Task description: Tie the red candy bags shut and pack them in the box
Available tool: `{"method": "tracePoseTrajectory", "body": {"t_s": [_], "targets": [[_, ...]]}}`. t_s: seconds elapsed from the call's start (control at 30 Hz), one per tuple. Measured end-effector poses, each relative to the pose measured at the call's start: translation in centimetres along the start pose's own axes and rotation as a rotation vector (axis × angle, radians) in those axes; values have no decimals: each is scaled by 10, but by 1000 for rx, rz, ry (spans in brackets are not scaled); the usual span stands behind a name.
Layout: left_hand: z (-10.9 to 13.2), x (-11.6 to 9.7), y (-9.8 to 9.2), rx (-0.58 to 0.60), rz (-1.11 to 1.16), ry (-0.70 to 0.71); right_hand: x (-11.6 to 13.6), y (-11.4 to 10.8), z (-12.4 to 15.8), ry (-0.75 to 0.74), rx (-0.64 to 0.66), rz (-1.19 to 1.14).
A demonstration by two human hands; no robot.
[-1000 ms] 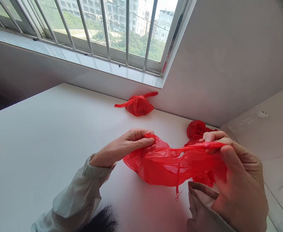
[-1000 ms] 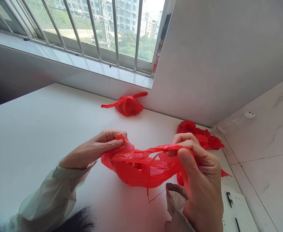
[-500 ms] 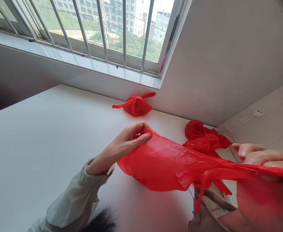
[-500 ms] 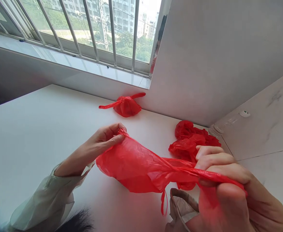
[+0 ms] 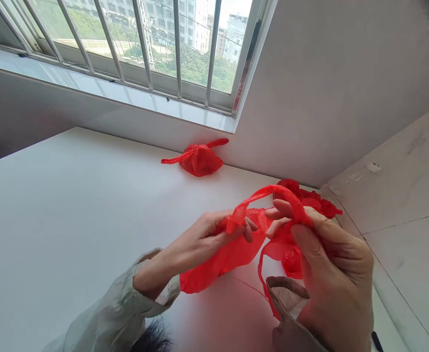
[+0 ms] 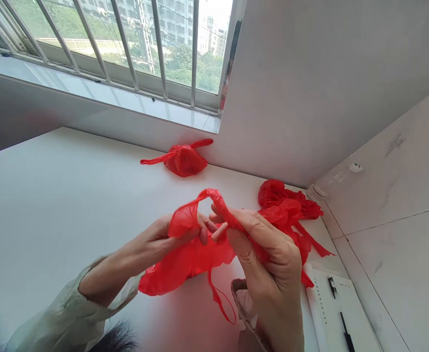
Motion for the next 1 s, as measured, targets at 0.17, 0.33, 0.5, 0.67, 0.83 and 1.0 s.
{"method": "tracePoseTrajectory", "body": {"t_s": [0.17, 0.33, 0.5, 0.67, 0.83, 1.0], "targets": [[-3, 11, -23, -144, 573, -113, -7, -4, -11, 96, 66, -94], [-3, 11, -5, -2, 627, -18, -19, 23, -5, 48, 323, -76], [-5, 13, 4, -93, 503, -73, -19, 49, -1, -34, 397, 133], [-4, -1, -1, -82, 239, -45, -17, 19, -9, -196, 524, 148], [-3, -4, -19, -109, 292, -80, -35, -16, -21, -366, 505, 445], [-3, 0, -37, -155, 396, -68, -60, -19, -36, -160, 441, 435]]}}
Point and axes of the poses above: each hand's wrist, its own z-axis away from the middle knuckle, its own y-axis out of the palm, x = y × z, the point moved 3 cm from there along -z, towards the middle knuckle, and after that the axes turned 2 degrees about x, right-handed, at the moved point
